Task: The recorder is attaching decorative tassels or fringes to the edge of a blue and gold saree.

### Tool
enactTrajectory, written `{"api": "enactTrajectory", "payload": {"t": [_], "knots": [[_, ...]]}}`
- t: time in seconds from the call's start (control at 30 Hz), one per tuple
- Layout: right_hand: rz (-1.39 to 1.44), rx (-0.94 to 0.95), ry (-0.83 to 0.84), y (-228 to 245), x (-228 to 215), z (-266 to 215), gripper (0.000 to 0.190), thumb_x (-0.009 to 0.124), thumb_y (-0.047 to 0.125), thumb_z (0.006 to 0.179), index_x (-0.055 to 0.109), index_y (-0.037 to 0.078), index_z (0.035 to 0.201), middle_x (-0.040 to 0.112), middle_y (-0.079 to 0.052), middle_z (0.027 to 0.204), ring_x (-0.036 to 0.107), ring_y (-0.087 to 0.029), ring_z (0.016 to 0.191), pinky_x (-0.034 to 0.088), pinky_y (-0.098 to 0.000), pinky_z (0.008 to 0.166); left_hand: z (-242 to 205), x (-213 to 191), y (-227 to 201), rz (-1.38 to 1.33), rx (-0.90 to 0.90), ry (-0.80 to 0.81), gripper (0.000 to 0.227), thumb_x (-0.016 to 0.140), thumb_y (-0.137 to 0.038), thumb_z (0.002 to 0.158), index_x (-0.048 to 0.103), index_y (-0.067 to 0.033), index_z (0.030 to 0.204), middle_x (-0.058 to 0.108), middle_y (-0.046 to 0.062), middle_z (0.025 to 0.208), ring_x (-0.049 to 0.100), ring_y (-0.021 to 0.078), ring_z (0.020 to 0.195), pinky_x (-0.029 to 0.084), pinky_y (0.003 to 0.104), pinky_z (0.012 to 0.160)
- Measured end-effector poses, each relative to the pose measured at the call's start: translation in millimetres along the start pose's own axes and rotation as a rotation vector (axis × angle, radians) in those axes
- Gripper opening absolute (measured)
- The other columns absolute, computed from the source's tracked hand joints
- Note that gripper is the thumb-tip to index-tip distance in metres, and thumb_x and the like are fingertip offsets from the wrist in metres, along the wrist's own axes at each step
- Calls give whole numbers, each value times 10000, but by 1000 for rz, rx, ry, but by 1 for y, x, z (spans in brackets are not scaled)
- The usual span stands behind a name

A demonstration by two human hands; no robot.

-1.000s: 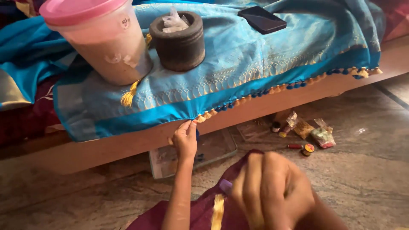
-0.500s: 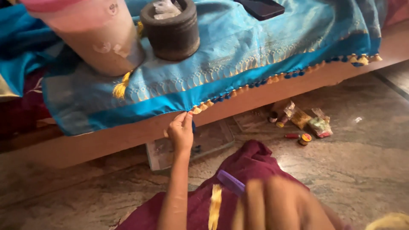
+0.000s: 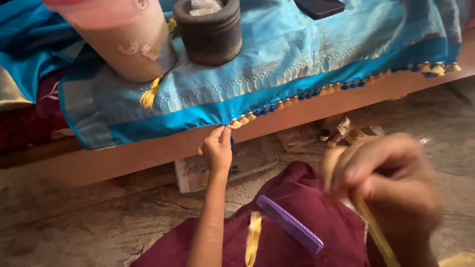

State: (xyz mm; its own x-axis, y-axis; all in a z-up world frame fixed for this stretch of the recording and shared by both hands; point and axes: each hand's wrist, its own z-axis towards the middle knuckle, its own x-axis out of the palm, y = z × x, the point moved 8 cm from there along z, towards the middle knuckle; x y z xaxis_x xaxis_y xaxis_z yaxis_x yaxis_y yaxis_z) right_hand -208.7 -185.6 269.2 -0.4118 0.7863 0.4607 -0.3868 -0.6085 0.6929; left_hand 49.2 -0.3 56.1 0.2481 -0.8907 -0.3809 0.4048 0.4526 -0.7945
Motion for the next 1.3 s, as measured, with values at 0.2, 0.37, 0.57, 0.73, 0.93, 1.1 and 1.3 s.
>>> {"api": "enactTrajectory", "payload": {"t": [0.2,0.37,0.57,0.73,0.93,1.1,1.3], "knots": [[-186,93,2,4,34,24,115,765,88,925,761,-17,970,733,-139,836,693,-228,774,542,-358,694,1,5,5,33,-82,-14,288,647,-360,948,816,-136,1011,792,59,968,714,252,939,207,552,1096],[-381,168,-10,15,29,-16,130,749,136,935,744,9,963,692,-92,836,644,-177,770,511,-330,685,-1,8,11,-2,-45,-21,299,637,-379,969,802,-138,1033,784,45,1021,714,244,977,231,562,1118],[-612,263,5,-8,25,5,154,731,192,947,723,39,955,643,-36,836,585,-117,766,474,-297,674,2,1,6,2,21,-38,292,679,-340,948,809,-83,998,791,62,1034,693,248,1007,238,567,1075],[-759,252,7,-130,-42,114,172,718,230,955,709,59,949,610,1,835,545,-77,762,449,-275,667,9,-1,10,-312,-200,125,256,713,-279,934,783,-62,1050,796,41,936,690,100,828,536,334,810],[-1142,351,-19,-206,-125,130,180,765,197,880,757,38,963,664,-43,828,608,-144,770,512,-312,705,17,24,42,-797,-330,389,263,709,-195,940,796,18,1066,745,-30,922,592,37,791,451,212,717],[-1300,192,-20,-195,-121,134,120,789,132,813,778,46,897,679,-115,843,681,-227,740,532,-351,672,16,31,40,-860,-408,457,231,727,-157,958,799,44,1046,705,-34,866,523,38,736,402,221,669],[-1405,101,159,-193,-113,142,65,762,90,816,793,71,870,694,-123,830,696,-290,752,553,-387,686,10,18,30,-629,-365,298,240,725,-189,952,824,16,1028,665,-45,814,525,37,714,407,235,620]]}}
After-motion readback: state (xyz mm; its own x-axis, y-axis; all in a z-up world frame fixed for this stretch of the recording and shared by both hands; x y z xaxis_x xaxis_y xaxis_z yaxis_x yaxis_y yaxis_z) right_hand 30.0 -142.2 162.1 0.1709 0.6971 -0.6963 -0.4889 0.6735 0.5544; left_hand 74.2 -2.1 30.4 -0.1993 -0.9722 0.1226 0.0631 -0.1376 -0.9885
